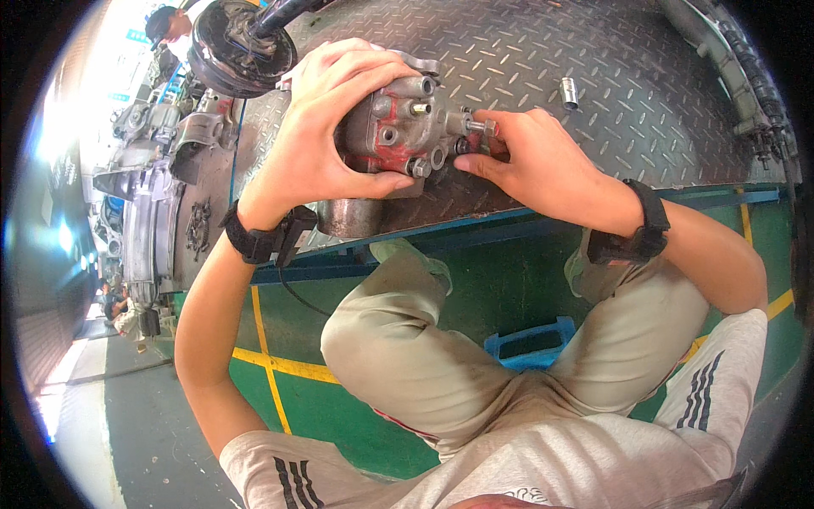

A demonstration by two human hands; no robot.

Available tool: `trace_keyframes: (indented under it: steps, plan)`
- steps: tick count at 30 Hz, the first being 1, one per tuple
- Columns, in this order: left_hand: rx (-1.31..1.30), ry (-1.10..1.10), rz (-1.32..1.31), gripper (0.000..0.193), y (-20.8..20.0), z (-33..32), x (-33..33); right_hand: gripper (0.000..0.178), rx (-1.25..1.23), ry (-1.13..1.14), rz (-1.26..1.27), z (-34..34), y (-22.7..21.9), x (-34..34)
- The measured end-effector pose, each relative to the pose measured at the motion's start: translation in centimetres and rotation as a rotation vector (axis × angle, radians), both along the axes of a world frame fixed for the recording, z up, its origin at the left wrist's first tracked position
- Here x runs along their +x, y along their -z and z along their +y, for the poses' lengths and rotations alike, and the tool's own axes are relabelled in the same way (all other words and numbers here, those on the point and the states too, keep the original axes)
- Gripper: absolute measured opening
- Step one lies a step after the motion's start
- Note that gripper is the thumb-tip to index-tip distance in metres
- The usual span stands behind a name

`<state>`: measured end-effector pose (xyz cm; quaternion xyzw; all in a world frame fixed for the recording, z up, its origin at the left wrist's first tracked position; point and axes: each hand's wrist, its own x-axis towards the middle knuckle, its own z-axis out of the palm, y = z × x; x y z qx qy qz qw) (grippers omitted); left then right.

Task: The person inserts metal components into a housing and secures them with fasteners while working at a metal table.

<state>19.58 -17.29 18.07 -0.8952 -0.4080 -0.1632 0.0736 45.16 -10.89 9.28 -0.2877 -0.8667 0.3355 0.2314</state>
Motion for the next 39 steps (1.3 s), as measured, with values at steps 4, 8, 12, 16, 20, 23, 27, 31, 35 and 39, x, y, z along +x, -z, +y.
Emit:
trace_keyframes:
  steps: [4,8,12,16,20,23,27,31,35,39]
  plan:
    - [-0.011,-0.028,0.021,0.090,-0.1,-0.2,0.1,0.034,-0.049,0.013,-0.049,0.3,0.4,-0.2]
    - [0.012,-0.018,0.006,0.086,0.0,-0.2,0.1,0.040,0.055,-0.004,0.110,0.1,0.9,0.0]
    - [-0.002,-0.032,0.007,0.088,0.0,-0.3,0.1,0.035,0.041,0.014,-0.051,0.2,-0.2,0.0]
    - [0.020,-0.031,0.005,0.083,0.1,-0.2,0.1,0.031,0.002,-0.023,-0.069,0.5,-0.2,0.2]
    - [0.014,-0.024,-0.021,0.084,0.2,-0.2,0.1,0.029,0.035,-0.029,-0.018,0.5,0.1,0.4]
    - [0.008,-0.025,-0.009,0.084,0.0,-0.2,0.2,0.024,-0.033,-0.035,-0.066,0.6,0.1,0.3]
    - [0.000,-0.031,-0.014,0.085,0.1,-0.2,0.2,0.027,-0.053,-0.054,-0.001,0.6,1.1,0.0]
    - [-0.012,-0.042,0.016,0.089,0.2,-0.2,-0.1,0.028,-0.055,-0.026,-0.010,0.2,0.4,-0.2]
    - [-0.013,-0.048,0.016,0.090,0.2,-0.2,-0.1,0.029,-0.089,-0.011,-0.002,0.5,1.4,-0.4]
    - [-0.007,-0.046,0.016,0.090,0.3,-0.1,-0.1,0.031,-0.009,-0.011,0.086,0.1,1.5,-0.1]
